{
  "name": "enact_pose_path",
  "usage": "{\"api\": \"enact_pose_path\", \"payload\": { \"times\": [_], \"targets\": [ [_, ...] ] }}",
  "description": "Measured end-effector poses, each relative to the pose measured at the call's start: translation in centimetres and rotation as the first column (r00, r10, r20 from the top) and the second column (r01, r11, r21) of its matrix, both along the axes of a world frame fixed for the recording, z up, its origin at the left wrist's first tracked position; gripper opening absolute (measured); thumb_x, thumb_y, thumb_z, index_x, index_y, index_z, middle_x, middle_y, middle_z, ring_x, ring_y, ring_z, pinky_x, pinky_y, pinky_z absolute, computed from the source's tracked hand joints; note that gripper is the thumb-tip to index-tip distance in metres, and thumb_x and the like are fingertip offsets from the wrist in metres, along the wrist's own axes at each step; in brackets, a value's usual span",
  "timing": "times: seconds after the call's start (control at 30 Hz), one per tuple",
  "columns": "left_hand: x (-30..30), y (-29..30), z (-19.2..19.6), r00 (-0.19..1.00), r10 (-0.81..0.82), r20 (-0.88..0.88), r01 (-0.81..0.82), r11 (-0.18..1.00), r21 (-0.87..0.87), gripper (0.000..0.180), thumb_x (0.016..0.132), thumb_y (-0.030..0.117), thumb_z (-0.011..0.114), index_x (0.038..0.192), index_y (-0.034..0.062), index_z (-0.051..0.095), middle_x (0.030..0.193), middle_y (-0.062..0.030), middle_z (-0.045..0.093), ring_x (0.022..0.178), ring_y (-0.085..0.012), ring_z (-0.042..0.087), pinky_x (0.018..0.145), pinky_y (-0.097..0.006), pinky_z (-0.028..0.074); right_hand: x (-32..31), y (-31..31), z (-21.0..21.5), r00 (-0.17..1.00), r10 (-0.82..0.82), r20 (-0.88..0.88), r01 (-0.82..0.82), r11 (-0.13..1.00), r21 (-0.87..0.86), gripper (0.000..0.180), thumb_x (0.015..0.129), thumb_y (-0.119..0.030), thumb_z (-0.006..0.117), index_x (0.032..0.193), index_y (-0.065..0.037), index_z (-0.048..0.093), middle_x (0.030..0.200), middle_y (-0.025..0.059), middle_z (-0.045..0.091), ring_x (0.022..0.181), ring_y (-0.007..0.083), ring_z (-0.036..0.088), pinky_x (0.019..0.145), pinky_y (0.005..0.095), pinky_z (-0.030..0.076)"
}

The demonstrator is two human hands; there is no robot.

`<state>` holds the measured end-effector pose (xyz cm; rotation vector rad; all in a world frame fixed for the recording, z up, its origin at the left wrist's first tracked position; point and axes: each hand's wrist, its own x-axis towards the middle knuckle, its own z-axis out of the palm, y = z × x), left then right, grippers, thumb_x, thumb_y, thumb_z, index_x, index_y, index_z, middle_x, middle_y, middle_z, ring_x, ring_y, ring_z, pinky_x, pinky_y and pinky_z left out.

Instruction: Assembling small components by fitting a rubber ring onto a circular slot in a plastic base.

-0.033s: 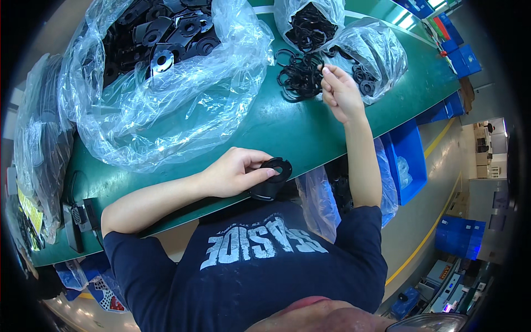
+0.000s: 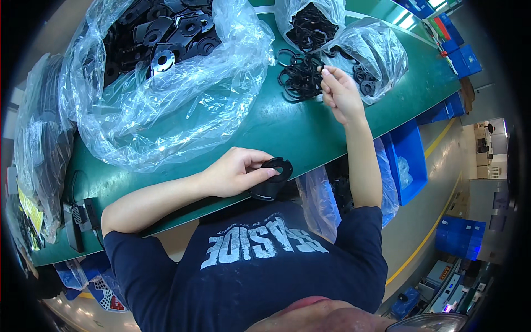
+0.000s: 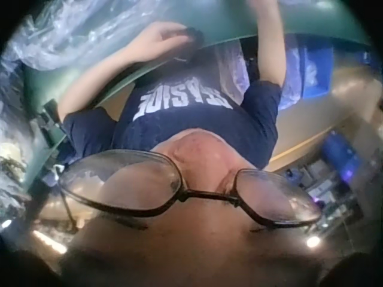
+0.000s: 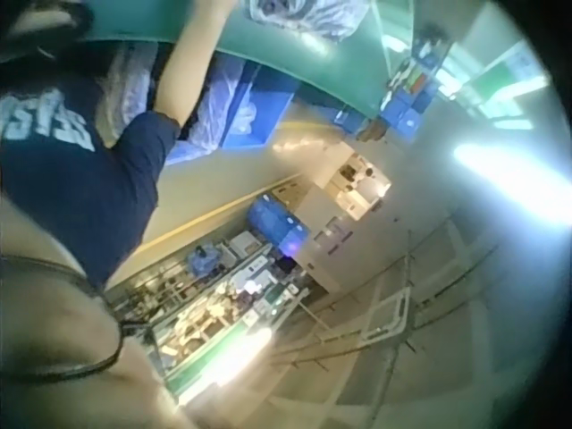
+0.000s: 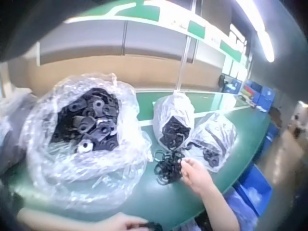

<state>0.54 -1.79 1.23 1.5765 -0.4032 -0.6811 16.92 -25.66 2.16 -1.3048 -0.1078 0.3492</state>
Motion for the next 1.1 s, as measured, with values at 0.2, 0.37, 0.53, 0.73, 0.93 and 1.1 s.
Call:
{"api": "enact_pose_path", "payload": {
  "times": [0.2, 0.37, 0.53, 0.73, 0.93, 1.1],
  "targets": [
    [-0.1, 0.0, -0.2, 1.000, 0.007, 0.002, -0.007, 1.000, -0.019, 0.025, 0.091, 0.011, 0.055, 0.110, -0.0046, 0.058, 0.095, -0.0067, 0.066, 0.085, -0.0060, 0.058, 0.074, -0.021, 0.047, -1.2, 0.4, 0.4, 0.998, 0.006, 0.069, 0.010, 0.976, -0.218, 0.019, 0.091, -0.020, 0.055, 0.096, -0.002, 0.052, 0.064, -0.0002, 0.048, 0.043, 0.0051, 0.040, 0.038, 0.0190, 0.030],
    [-0.2, -0.1, -0.5, 1.000, 0.015, -0.016, -0.016, 0.999, -0.044, 0.025, 0.091, 0.010, 0.055, 0.111, -0.0048, 0.058, 0.096, -0.0072, 0.066, 0.085, -0.0066, 0.058, 0.074, -0.021, 0.047, -1.8, 0.7, 0.3, 0.994, 0.004, 0.108, 0.023, 0.968, -0.250, 0.019, 0.089, -0.022, 0.059, 0.089, -0.003, 0.053, 0.063, 0.0001, 0.050, 0.042, 0.0053, 0.042, 0.039, 0.0183, 0.031],
    [-0.1, -0.1, -0.2, 1.000, 0.013, 0.009, -0.013, 1.000, -0.016, 0.025, 0.091, 0.010, 0.055, 0.111, -0.0047, 0.058, 0.096, -0.0074, 0.066, 0.085, -0.0067, 0.059, 0.074, -0.021, 0.047, -1.9, 0.3, 0.1, 0.983, -0.027, 0.184, 0.087, 0.941, -0.326, 0.019, 0.089, -0.019, 0.059, 0.091, -0.001, 0.061, 0.063, -0.0020, 0.050, 0.044, 0.0028, 0.040, 0.040, 0.0173, 0.030],
    [-0.3, -0.3, -0.7, 0.993, 0.087, 0.075, -0.081, 0.994, -0.079, 0.022, 0.089, 0.014, 0.058, 0.102, -0.0033, 0.062, 0.076, -0.0048, 0.063, 0.066, -0.0041, 0.052, 0.058, -0.022, 0.044, -1.8, -1.0, -0.4, 0.885, -0.126, 0.448, 0.325, 0.856, -0.403, 0.022, 0.085, -0.018, 0.065, 0.097, 0.000, 0.068, 0.067, -0.0017, 0.054, 0.051, 0.0015, 0.041, 0.046, 0.0193, 0.031],
    [-0.3, -0.5, -0.8, 0.993, 0.094, 0.074, -0.086, 0.992, -0.094, 0.022, 0.089, 0.014, 0.058, 0.101, -0.0029, 0.062, 0.076, -0.0040, 0.062, 0.065, -0.0041, 0.051, 0.058, -0.022, 0.043, -1.3, -1.3, -1.2, 0.855, -0.178, 0.487, 0.355, 0.886, -0.300, 0.020, 0.085, -0.012, 0.064, 0.100, 0.000, 0.068, 0.073, -0.0003, 0.057, 0.052, 0.0019, 0.044, 0.046, 0.0189, 0.032],
    [-0.2, -0.1, -1.0, 0.995, 0.095, 0.042, -0.091, 0.992, -0.089, 0.022, 0.089, 0.015, 0.058, 0.102, -0.0025, 0.062, 0.075, -0.0030, 0.062, 0.065, -0.0040, 0.051, 0.058, -0.022, 0.043, -1.5, -0.5, -1.5, 0.809, -0.169, 0.563, 0.414, 0.844, -0.341, 0.020, 0.085, -0.012, 0.064, 0.101, -0.001, 0.068, 0.069, 0.0001, 0.057, 0.049, 0.0023, 0.046, 0.043, 0.0188, 0.032]
  ]
}}
